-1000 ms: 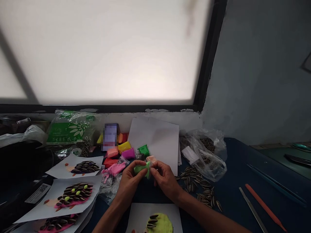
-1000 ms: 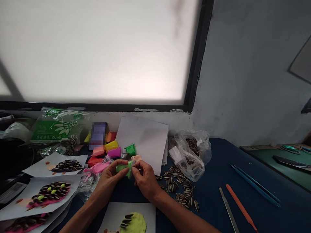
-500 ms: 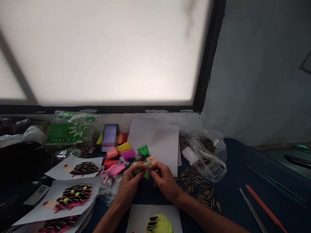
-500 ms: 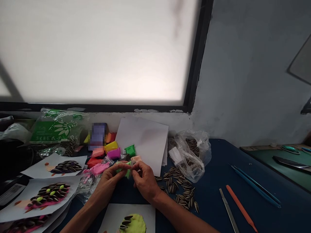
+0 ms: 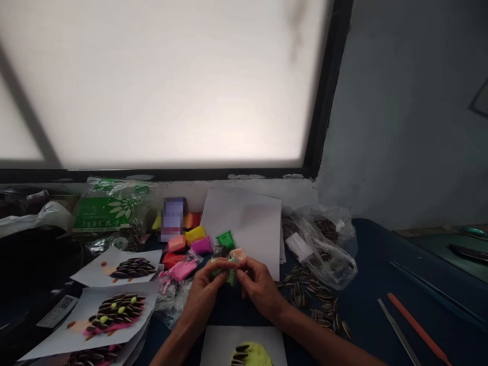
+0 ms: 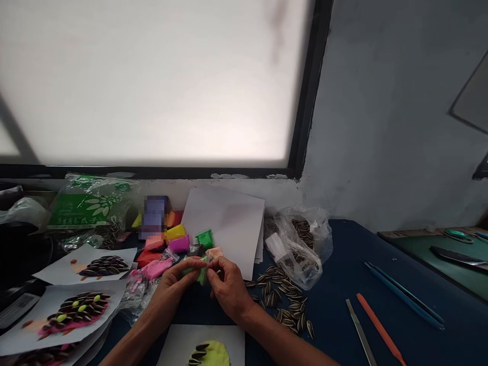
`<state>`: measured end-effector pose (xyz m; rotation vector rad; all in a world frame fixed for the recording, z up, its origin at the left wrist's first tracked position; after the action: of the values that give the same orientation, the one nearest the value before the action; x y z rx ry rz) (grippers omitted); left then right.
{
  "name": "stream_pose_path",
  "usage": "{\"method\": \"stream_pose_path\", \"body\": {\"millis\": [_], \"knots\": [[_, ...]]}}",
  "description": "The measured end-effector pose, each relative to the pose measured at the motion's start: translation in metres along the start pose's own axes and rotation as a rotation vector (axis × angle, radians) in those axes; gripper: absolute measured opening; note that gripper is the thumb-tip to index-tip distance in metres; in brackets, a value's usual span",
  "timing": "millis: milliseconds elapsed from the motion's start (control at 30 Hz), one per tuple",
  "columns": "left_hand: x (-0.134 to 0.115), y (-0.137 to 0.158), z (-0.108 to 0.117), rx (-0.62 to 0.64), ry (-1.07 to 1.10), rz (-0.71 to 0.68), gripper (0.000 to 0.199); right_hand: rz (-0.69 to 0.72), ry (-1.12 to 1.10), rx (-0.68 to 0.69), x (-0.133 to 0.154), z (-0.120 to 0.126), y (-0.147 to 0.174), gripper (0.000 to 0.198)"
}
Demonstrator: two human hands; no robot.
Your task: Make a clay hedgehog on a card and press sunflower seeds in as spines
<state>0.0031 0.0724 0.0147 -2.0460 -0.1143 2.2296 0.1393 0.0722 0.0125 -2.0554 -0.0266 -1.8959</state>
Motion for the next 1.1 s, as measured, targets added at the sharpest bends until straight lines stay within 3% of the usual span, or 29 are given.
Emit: {"method": "stream_pose_path", "body": {"millis": [1100], "knots": [[0.0003,-0.0003,0.0013,-0.030,0.024,0.011,0.020,-0.018,-0.003,0.009,0.0024,-0.0011,-0.0012,0.011]]}}
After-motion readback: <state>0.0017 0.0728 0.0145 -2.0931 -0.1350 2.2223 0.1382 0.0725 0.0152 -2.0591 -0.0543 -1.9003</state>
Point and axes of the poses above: each hand's wrist, its own y-axis away from the middle knuckle, its own z-axis out of the back of the hand, x = y × z, the point moved 5 cm from there along -y, towards the middle knuckle, and after that the axes turned 10 degrees about -y, right-handed, at the moved point
